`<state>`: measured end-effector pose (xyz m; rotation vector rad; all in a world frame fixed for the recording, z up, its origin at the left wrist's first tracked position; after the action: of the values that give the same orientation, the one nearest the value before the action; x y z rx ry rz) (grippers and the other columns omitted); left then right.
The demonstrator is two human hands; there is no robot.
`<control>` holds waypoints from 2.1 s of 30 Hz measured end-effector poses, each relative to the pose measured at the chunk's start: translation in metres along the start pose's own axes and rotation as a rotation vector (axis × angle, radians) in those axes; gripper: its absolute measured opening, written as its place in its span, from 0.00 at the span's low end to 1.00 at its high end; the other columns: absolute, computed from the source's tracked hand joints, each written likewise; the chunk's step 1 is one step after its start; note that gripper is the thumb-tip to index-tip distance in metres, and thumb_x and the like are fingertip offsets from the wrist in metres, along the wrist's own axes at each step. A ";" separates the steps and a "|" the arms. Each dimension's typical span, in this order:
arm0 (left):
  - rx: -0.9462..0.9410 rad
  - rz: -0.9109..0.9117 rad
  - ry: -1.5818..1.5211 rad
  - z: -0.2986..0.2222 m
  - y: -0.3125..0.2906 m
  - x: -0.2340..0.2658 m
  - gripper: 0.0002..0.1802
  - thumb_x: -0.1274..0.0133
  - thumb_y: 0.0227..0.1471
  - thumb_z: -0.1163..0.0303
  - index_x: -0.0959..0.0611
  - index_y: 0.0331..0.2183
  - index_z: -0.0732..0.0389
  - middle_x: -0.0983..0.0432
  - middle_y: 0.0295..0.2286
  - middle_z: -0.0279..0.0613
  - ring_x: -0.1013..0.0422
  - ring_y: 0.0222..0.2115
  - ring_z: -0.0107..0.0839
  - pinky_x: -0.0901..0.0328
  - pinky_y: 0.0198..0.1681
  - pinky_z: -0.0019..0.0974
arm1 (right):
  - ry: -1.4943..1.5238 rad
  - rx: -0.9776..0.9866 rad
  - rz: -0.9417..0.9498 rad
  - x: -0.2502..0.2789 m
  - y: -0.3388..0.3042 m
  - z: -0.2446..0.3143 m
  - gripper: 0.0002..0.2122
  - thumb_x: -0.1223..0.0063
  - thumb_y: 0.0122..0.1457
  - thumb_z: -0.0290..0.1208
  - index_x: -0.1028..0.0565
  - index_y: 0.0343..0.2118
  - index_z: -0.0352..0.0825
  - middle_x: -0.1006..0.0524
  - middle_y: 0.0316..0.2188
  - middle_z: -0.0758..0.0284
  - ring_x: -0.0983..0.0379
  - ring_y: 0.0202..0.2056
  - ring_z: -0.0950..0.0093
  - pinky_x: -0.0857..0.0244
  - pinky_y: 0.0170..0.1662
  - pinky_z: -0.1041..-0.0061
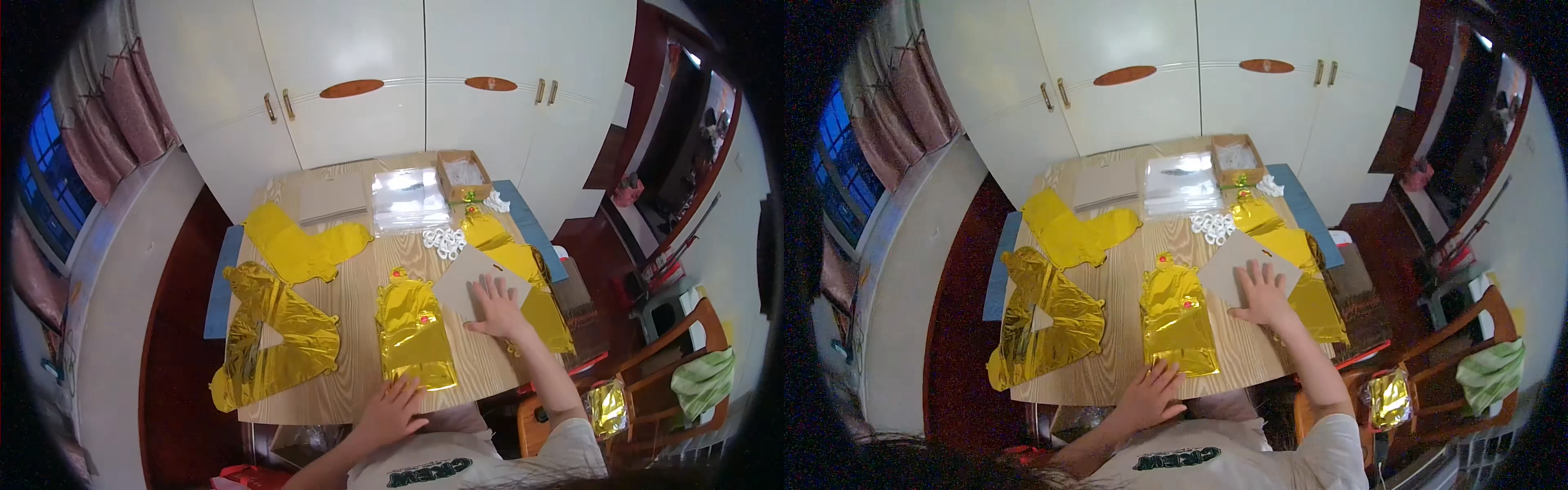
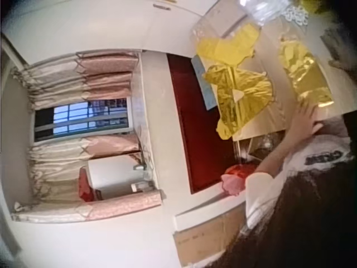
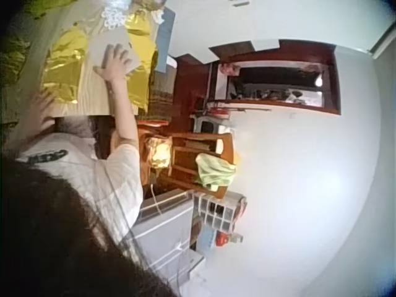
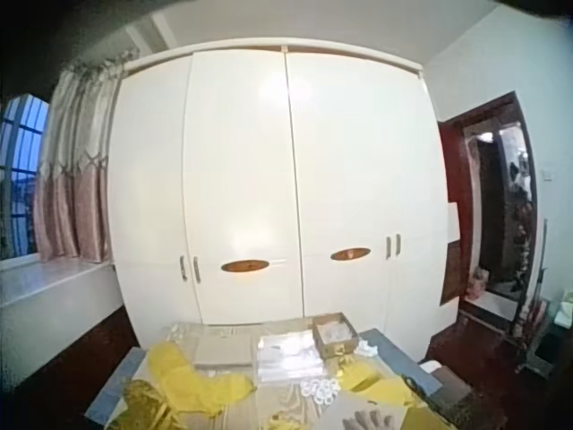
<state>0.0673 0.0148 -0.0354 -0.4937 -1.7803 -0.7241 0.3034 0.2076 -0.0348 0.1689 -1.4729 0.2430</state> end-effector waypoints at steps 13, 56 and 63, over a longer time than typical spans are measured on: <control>0.110 0.094 0.033 0.003 -0.006 -0.015 0.41 0.49 0.48 0.36 0.29 0.57 0.50 0.40 0.59 0.48 0.48 0.56 0.71 0.53 0.59 0.70 | 0.042 -0.244 0.128 0.009 0.059 -0.074 0.56 0.31 0.31 0.63 0.44 0.65 0.44 0.41 0.62 0.56 0.41 0.59 0.50 0.51 0.58 0.42; 0.257 -0.043 0.038 0.021 0.003 -0.003 0.26 0.47 0.54 0.54 0.26 0.50 0.59 0.36 0.55 0.51 0.43 0.59 0.55 0.50 0.60 0.64 | 0.458 0.551 -0.269 0.000 -0.074 0.120 0.12 0.43 0.53 0.37 0.21 0.36 0.36 0.23 0.33 0.62 0.27 0.38 0.63 0.32 0.40 0.61; 0.260 0.010 0.011 0.025 0.010 -0.007 0.30 0.47 0.53 0.52 0.28 0.51 0.62 0.39 0.56 0.55 0.45 0.60 0.57 0.53 0.60 0.66 | 0.598 0.120 -0.153 -0.026 0.035 0.071 0.27 0.35 0.49 0.41 0.29 0.50 0.32 0.26 0.44 0.55 0.27 0.44 0.58 0.32 0.47 0.64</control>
<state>0.0584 0.0390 -0.0448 -0.3223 -1.8281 -0.4774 0.2240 0.2213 -0.0549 0.2778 -0.8477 0.2319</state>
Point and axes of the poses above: each hand's wrist, its own y-axis towards the middle knuckle, its own x-axis out of the back of the hand, z = x × y, the point moved 7 cm from there along y, towards the middle knuckle
